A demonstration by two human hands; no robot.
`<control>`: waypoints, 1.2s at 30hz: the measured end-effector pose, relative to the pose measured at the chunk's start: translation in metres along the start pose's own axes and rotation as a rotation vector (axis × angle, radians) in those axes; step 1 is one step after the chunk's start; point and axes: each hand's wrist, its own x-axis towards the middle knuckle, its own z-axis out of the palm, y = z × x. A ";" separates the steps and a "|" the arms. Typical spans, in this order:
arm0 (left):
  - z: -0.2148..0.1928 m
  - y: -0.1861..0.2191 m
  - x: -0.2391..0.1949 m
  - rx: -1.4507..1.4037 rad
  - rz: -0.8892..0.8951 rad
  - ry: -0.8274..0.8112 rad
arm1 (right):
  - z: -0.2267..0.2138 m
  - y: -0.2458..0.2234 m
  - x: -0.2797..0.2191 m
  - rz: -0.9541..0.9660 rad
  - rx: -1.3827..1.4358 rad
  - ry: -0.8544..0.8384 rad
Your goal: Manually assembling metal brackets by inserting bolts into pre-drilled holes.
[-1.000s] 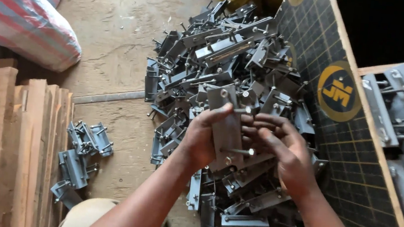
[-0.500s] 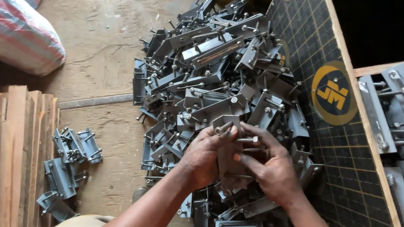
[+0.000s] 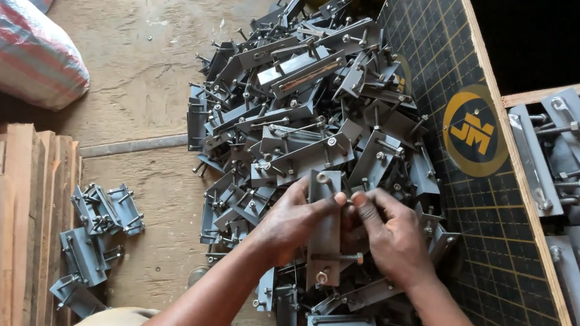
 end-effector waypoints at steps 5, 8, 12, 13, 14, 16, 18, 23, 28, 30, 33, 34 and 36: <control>-0.002 0.002 -0.002 -0.001 0.003 0.022 | -0.002 0.013 0.010 -0.125 -0.019 -0.040; -0.007 -0.001 0.004 -0.076 -0.002 0.015 | 0.002 0.010 0.007 -0.294 -0.022 -0.038; -0.004 -0.004 0.005 -0.133 -0.032 -0.023 | -0.003 0.012 0.011 -0.128 -0.065 -0.056; -0.002 -0.001 0.002 -0.134 -0.033 -0.026 | -0.003 0.014 0.011 -0.127 -0.066 -0.054; 0.001 0.003 -0.001 -0.133 -0.037 -0.021 | -0.002 0.016 0.011 -0.130 -0.046 -0.047; 0.001 0.004 -0.002 -0.130 -0.042 -0.020 | 0.001 0.008 0.006 -0.132 -0.025 -0.037; -0.003 -0.002 0.002 -0.147 -0.043 0.000 | 0.006 -0.010 -0.004 -0.248 0.026 -0.042; -0.006 -0.008 0.009 -0.113 -0.047 -0.089 | 0.004 0.002 0.003 -0.171 -0.008 -0.057; -0.010 -0.009 0.011 -0.163 -0.065 -0.063 | 0.008 -0.004 -0.002 -0.283 0.013 -0.054; -0.016 -0.019 0.021 -0.131 -0.049 -0.127 | 0.010 -0.004 -0.003 -0.221 0.037 -0.085; -0.013 -0.013 0.014 -0.156 -0.098 -0.125 | 0.007 0.002 -0.002 -0.247 -0.007 -0.088; -0.012 -0.010 0.012 -0.155 -0.097 -0.125 | 0.007 0.001 -0.002 -0.247 -0.006 -0.088; -0.009 -0.005 0.009 -0.173 -0.103 -0.126 | 0.006 -0.001 -0.002 -0.343 0.025 -0.053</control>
